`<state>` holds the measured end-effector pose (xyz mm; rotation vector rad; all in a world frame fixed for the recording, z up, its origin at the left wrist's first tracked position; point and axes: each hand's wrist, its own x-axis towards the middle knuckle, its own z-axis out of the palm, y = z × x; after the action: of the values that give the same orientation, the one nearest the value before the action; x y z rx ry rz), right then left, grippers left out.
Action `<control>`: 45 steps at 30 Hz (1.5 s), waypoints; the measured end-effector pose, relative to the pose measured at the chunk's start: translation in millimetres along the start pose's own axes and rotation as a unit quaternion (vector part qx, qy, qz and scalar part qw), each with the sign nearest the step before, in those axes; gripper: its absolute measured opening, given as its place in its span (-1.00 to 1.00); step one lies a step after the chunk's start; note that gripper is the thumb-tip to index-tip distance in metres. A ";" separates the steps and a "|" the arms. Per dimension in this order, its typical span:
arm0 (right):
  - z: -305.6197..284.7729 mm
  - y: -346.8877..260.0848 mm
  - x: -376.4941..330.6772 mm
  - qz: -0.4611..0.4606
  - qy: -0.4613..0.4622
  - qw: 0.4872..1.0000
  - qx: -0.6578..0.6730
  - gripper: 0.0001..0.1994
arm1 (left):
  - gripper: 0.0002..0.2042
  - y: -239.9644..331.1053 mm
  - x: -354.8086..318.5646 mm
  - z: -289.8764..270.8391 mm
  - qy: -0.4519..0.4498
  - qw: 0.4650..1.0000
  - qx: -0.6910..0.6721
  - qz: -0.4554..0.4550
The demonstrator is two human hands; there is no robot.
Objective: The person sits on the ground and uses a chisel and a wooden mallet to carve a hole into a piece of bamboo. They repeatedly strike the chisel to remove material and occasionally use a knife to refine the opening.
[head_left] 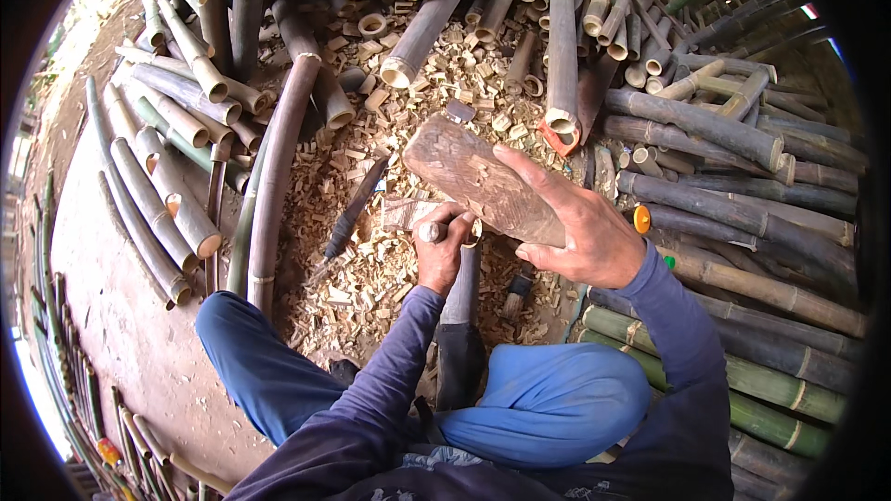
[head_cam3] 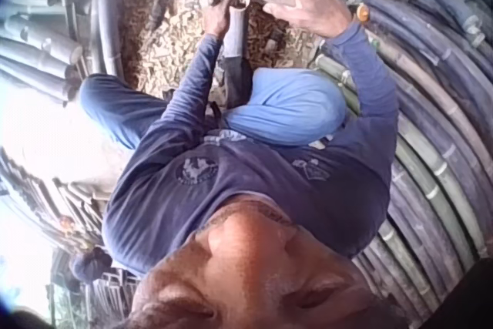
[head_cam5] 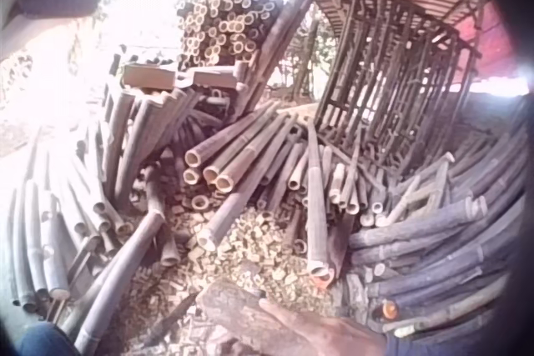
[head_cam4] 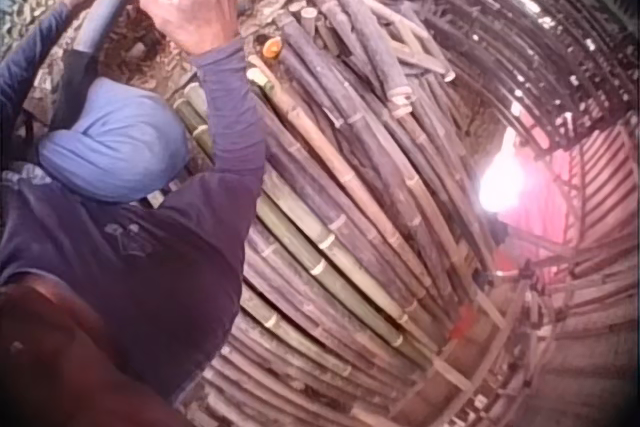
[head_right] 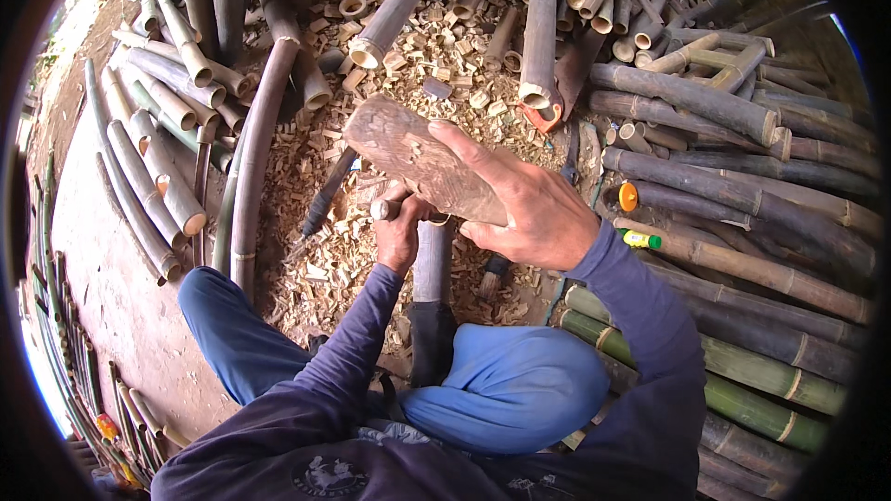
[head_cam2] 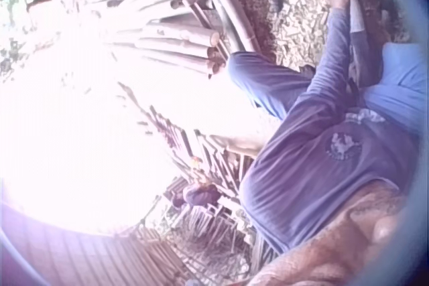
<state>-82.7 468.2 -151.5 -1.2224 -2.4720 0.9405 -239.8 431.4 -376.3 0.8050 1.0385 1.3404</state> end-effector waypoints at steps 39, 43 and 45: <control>26.2 -27.3 66.1 -0.176 -0.030 0.984 -0.018 0.05 | -0.49 -114.4 -6.8 -12.0 0.028 0.992 -0.118 -0.018; 12.2 -32.5 57.0 0.009 -0.263 0.938 -0.224 0.02 | -0.51 -113.0 -4.1 -27.0 -0.017 0.984 0.175 -0.043; 5.6 -32.8 55.3 0.029 -0.255 0.949 -0.181 0.04 | -0.52 -115.3 -5.2 -17.9 -0.025 0.983 0.178 -0.040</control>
<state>-140.6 493.9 -139.1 -1.2888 -3.1460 0.9407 -213.1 413.2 -488.5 1.0437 1.2783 1.0739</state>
